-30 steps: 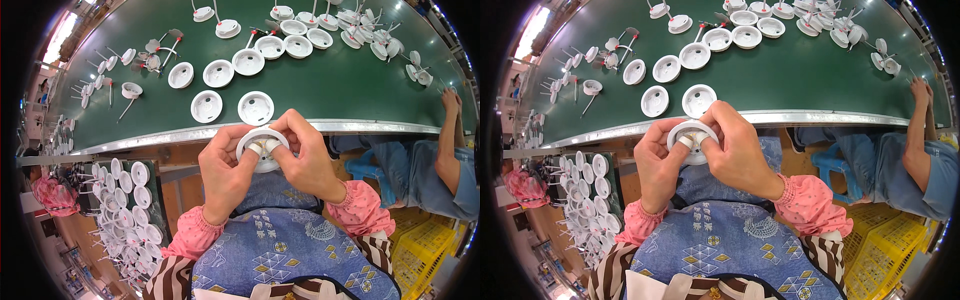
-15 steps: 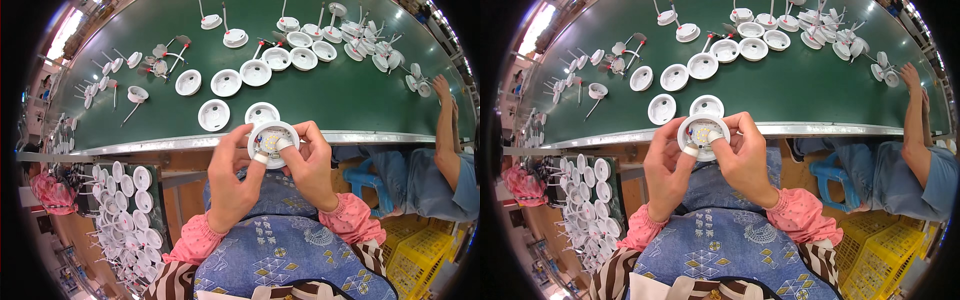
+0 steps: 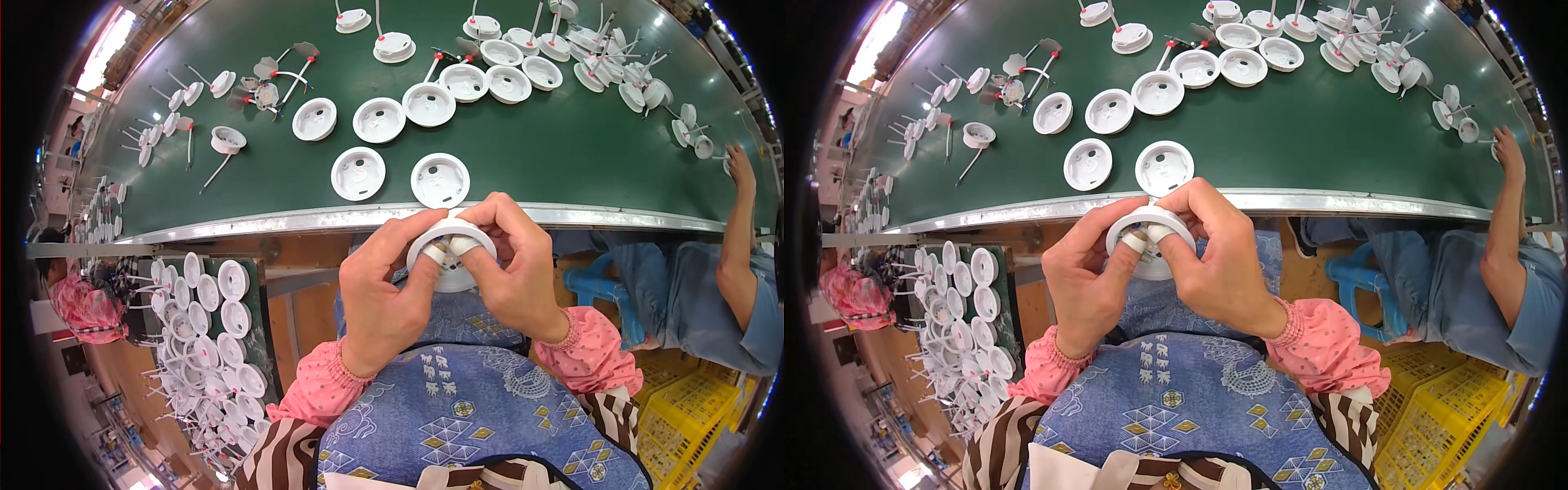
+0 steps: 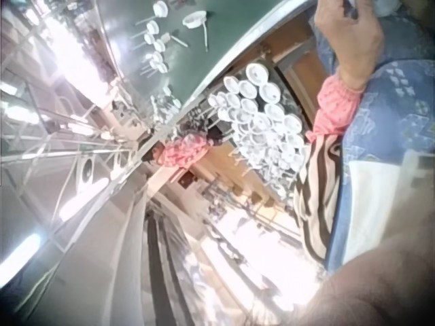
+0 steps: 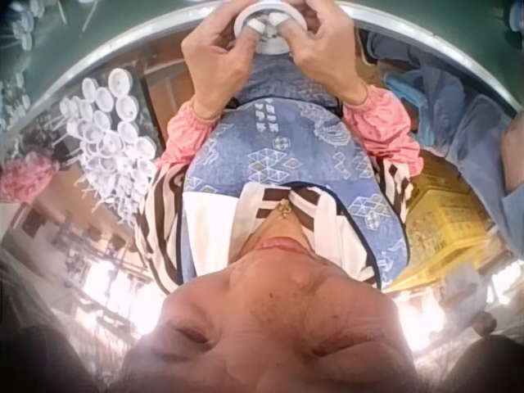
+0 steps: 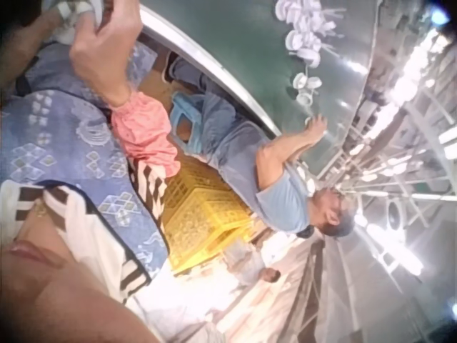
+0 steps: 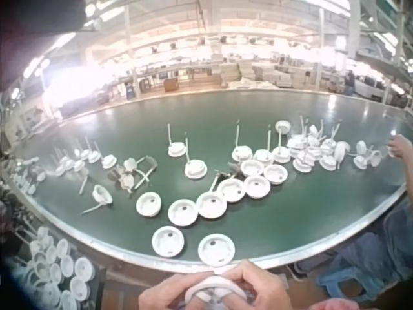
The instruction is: The person assembles LED light components by hand, inserting circuit boards into white plastic housings.
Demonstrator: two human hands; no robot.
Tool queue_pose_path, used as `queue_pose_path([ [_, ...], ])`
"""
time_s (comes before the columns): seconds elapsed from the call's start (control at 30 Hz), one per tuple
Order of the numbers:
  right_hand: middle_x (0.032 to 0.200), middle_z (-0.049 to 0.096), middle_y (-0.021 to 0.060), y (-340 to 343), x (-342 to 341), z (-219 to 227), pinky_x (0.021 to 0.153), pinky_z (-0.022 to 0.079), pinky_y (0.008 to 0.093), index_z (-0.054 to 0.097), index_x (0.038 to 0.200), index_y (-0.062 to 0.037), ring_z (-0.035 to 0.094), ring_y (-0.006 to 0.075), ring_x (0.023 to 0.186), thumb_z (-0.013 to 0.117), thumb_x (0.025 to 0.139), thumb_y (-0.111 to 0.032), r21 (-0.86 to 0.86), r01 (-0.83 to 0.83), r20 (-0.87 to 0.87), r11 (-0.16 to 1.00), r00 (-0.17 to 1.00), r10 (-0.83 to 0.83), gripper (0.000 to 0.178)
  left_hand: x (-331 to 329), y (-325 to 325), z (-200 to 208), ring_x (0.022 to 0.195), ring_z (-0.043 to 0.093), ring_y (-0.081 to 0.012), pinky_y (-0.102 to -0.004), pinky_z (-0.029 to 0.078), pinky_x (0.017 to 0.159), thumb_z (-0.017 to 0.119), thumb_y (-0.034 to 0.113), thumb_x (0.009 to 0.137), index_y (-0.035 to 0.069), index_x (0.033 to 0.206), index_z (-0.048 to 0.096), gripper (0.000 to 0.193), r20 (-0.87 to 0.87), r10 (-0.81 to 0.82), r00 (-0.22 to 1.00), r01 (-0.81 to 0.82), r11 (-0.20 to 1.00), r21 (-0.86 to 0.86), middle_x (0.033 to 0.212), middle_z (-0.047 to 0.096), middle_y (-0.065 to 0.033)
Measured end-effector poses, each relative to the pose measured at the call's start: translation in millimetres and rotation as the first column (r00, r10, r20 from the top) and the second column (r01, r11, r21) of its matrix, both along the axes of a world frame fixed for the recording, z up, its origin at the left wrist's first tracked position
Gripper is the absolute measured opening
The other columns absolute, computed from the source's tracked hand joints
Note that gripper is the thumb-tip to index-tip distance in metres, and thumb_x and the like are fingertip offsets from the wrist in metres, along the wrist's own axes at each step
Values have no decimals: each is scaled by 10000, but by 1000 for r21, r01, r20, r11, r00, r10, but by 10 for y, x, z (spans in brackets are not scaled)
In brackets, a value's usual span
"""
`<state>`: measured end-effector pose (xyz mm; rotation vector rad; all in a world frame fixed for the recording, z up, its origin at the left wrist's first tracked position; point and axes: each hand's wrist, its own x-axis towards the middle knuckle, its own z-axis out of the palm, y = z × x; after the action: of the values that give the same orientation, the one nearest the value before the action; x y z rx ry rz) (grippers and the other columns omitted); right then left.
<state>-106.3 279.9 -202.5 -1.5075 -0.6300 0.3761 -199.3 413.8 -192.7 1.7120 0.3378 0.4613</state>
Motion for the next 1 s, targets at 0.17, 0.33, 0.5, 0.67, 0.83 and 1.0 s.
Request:
queue_pose_path([
  [0.17,939,600,32,19,-86,-45,741,483,220,611,1042,33,600,65,846,624,932,51,24,28,-3,999,1000,-28,111,33,39,-40,850,668,-121,-252,532,717,641,-79,872,12,1197,711,345,9,-25,1000,25,1000,-19,1005,719,-90],
  [0.33,952,576,33,104,-145,-146,741,479,213,601,1058,36,589,63,840,616,924,73,101,121,-74,987,991,-114,140,98,79,-64,945,686,-134,-267,548,824,602,-71,911,-5,1202,704,316,-50,-72,996,64,988,-142,1055,725,-91],
  [0.5,966,615,67,131,-112,-181,757,519,242,591,1046,45,626,86,858,601,903,81,128,174,-10,976,985,-174,148,128,27,-50,945,678,-132,-272,553,817,590,-57,922,-8,1266,674,358,-5,-14,1000,13,986,-166,1081,718,-96],
  [0.67,968,656,93,130,-141,-165,760,550,260,588,1039,48,662,105,876,589,879,88,129,190,-6,973,982,-191,164,121,41,-100,865,677,-135,-273,546,743,614,-28,882,8,1228,701,359,31,8,1000,-10,997,74,1013,723,-113],
  [0.83,971,653,96,141,-166,-211,746,549,261,591,1054,53,656,105,868,600,884,85,134,207,95,969,971,-221,173,122,16,-119,816,670,-139,-270,532,719,618,-26,864,17,1189,722,344,49,55,997,-59,994,93,959,726,-111],
  [1.0,958,648,83,205,-193,-310,731,544,259,599,1046,50,654,108,850,609,895,79,185,246,76,952,962,-263,154,192,4,-229,792,665,-148,-274,526,711,618,-20,863,12,1159,724,316,74,110,991,-118,985,124,911,719,-109],
])
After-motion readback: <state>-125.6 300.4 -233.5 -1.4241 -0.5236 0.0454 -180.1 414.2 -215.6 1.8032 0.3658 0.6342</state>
